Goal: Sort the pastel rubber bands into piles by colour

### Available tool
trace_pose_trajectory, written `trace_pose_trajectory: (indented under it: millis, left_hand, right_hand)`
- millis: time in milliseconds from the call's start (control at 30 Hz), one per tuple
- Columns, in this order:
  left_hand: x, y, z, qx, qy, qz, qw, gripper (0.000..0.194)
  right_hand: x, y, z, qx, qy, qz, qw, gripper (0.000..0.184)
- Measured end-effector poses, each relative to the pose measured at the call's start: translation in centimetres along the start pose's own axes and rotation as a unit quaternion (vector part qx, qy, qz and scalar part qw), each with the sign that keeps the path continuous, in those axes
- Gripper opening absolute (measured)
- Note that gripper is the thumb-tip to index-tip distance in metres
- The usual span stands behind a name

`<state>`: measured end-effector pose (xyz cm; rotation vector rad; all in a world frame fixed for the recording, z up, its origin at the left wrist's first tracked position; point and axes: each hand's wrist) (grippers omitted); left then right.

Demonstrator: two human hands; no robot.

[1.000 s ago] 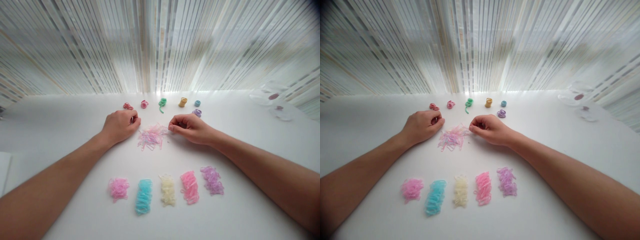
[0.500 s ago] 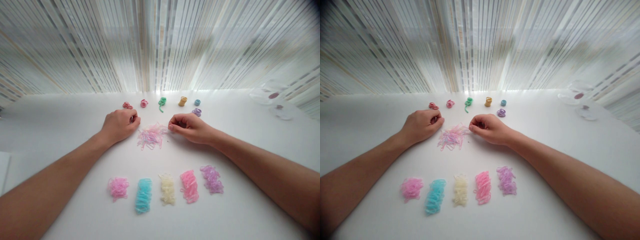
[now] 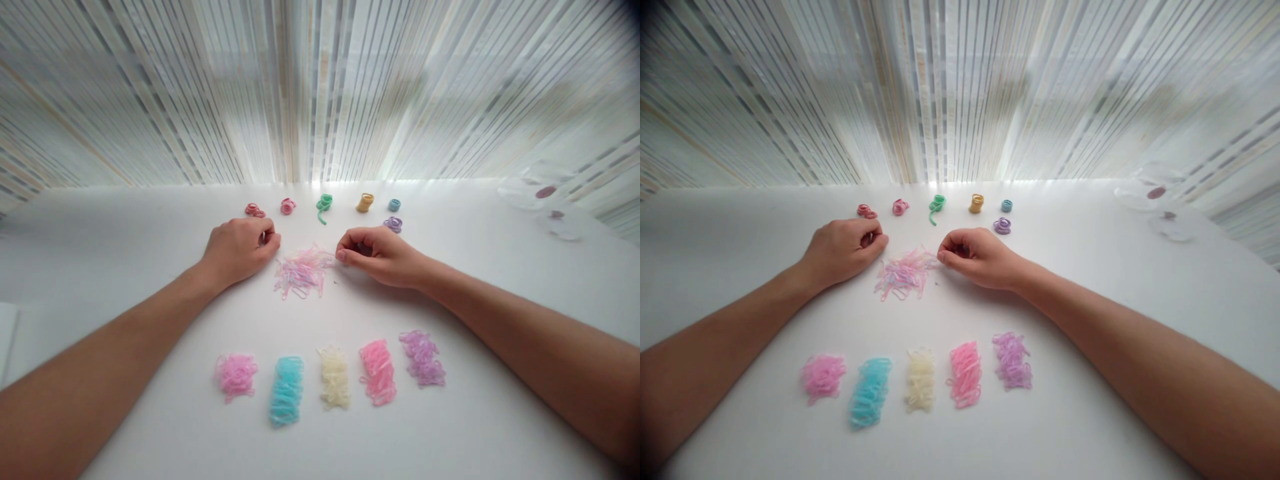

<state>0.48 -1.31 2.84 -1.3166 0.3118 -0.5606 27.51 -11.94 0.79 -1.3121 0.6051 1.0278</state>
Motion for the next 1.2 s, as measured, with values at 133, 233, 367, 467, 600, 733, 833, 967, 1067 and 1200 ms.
trace_pose_trajectory:
  millis: [133,233,367,467,600,733,833,967,1067,1200]
  left_hand:
    - [0.02,0.04,-0.04,0.003,0.001,0.001,1.0,0.03]
    - [0.04,0.03,-0.05,0.004,0.002,0.003,1.0,0.03]
    - [0.07,-0.03,-0.03,-0.002,-0.001,0.008,1.0,0.03]
    - [0.05,-0.02,-0.02,-0.001,0.0,0.007,1.0,0.031]
    - [0.04,0.0,-0.02,0.002,0.001,0.003,1.0,0.031]
    - [0.11,-0.01,-0.01,0.001,-0.002,0.005,1.0,0.031]
    - [0.15,-0.03,-0.01,-0.002,-0.005,0.006,1.0,0.031]
    - [0.12,-0.03,0.02,-0.003,-0.007,0.003,1.0,0.03]
    - [0.06,-0.05,0.0,-0.006,-0.007,0.007,1.0,0.03]
    - [-0.05,-0.17,-0.27,-0.009,0.011,0.004,1.0,0.03]
  right_hand:
    - [0.01,-0.07,-0.04,-0.005,-0.006,0.004,1.0,0.025]
    - [-0.06,-0.2,-0.07,-0.014,-0.007,0.007,1.0,0.022]
    - [-0.35,-0.32,-0.18,-0.032,0.001,0.012,0.999,0.016]
    - [-0.52,-0.35,-0.26,-0.039,-0.01,0.007,0.999,0.012]
    - [-0.45,-0.44,-0.28,-0.041,-0.045,-0.023,0.998,0.01]
    - [-0.38,-0.55,-0.3,-0.042,-0.053,-0.034,0.997,0.008]
    - [-0.45,-0.57,-0.3,-0.048,-0.06,-0.04,0.996,0.008]
    - [-0.52,-0.6,-0.25,-0.051,-0.075,-0.05,0.995,0.009]
    - [-0.58,-0.62,-0.24,-0.055,-0.076,-0.052,0.994,0.009]
    - [-0.91,-0.53,-0.37,-0.051,-0.07,-0.053,0.995,0.009]
Point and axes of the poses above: each hand's wrist, its own z-axis towards the middle knuckle, its own y-axis out of the palm, x = y × z, and after that the axes turned 4 degrees about x, right-handed
